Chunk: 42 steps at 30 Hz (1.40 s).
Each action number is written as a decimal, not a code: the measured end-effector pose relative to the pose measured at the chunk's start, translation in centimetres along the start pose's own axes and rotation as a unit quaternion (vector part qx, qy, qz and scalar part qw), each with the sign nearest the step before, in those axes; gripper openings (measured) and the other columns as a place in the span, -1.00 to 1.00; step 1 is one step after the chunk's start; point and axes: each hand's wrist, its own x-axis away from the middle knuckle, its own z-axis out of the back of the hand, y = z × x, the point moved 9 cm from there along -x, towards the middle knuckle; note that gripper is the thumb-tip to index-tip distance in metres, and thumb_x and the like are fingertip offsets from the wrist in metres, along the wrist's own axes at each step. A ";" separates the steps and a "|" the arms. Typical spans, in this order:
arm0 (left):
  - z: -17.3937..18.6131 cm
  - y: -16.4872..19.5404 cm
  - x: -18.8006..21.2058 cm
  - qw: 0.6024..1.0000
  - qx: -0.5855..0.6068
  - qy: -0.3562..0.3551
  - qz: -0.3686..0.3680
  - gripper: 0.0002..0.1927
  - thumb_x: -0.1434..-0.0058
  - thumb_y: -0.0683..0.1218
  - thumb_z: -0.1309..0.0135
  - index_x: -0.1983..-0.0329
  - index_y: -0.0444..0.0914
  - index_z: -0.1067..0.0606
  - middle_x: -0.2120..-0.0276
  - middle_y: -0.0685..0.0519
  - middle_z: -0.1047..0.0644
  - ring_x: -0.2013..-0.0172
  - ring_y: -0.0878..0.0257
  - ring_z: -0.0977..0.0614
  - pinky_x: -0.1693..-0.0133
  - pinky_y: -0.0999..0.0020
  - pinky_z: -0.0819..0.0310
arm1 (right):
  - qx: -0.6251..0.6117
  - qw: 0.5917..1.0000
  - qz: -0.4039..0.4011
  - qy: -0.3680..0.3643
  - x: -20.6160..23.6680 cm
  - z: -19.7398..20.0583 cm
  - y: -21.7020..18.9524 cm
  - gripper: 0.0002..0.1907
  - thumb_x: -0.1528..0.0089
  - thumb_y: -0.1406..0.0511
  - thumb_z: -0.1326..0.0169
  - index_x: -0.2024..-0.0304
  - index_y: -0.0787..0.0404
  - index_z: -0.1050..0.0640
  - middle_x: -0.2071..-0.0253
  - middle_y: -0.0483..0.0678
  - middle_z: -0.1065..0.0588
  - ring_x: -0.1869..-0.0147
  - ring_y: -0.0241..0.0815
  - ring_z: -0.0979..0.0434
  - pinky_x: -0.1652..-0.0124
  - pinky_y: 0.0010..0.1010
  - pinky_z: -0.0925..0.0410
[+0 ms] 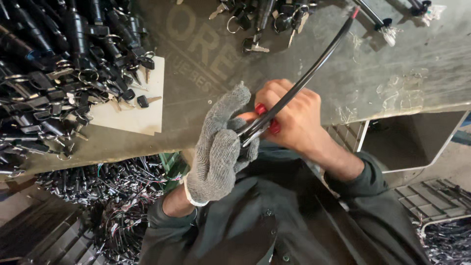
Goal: The person holds a black cable against the workbench and uses red-handled pliers to cut and pull insulation off the cable ends, exposing inner colored wires. They work through cable after cable, setting processed cables aside and picking up new ones from the pile on the bench.
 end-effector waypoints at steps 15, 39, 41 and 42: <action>-0.2 3.5 -0.3 0.895 -0.375 -0.026 -0.241 -0.24 -0.30 -0.10 -0.29 -0.46 -0.30 -0.18 -0.15 -0.08 -0.56 0.10 0.10 -0.67 0.02 0.22 -0.59 | -0.059 0.997 -0.034 -0.043 0.7 -1.2 1.4 -0.66 -0.22 0.22 -0.40 0.25 0.17 -0.46 0.27 -0.12 -0.51 0.26 -0.08 -0.55 0.31 -0.28 -0.38; -1.6 1.9 0.9 0.594 -0.698 0.132 -0.376 -0.33 -0.34 -0.17 -0.26 -0.44 -0.27 -0.22 -0.12 -0.06 -0.54 0.06 -0.02 -0.60 0.11 0.07 -0.50 | 0.020 0.988 -0.154 -0.013 4.1 -1.4 1.5 -0.60 0.03 0.34 -0.31 0.17 0.18 -0.47 0.36 -0.05 -0.44 0.28 0.02 -0.50 0.37 -0.17 -0.31; -1.9 2.2 1.0 0.579 -0.718 0.126 -0.365 -0.33 -0.31 -0.15 -0.24 -0.43 -0.26 -0.24 -0.11 -0.10 -0.54 0.07 -0.03 -0.61 0.11 0.07 -0.51 | -0.020 0.989 -0.148 -0.022 4.2 -1.8 0.9 -0.59 0.02 0.32 -0.33 0.21 0.21 -0.42 0.35 0.00 -0.41 0.28 0.06 -0.47 0.35 -0.16 -0.31; -2.1 2.3 0.8 0.589 -0.722 0.103 -0.348 -0.32 -0.29 -0.15 -0.21 -0.44 -0.28 -0.23 -0.12 -0.13 -0.55 0.08 -0.04 -0.61 0.11 0.07 -0.51 | -0.029 0.988 -0.150 -0.025 4.2 -1.8 0.8 -0.58 0.04 0.34 -0.30 0.17 0.24 -0.44 0.35 0.00 -0.42 0.27 0.06 -0.48 0.34 -0.16 -0.32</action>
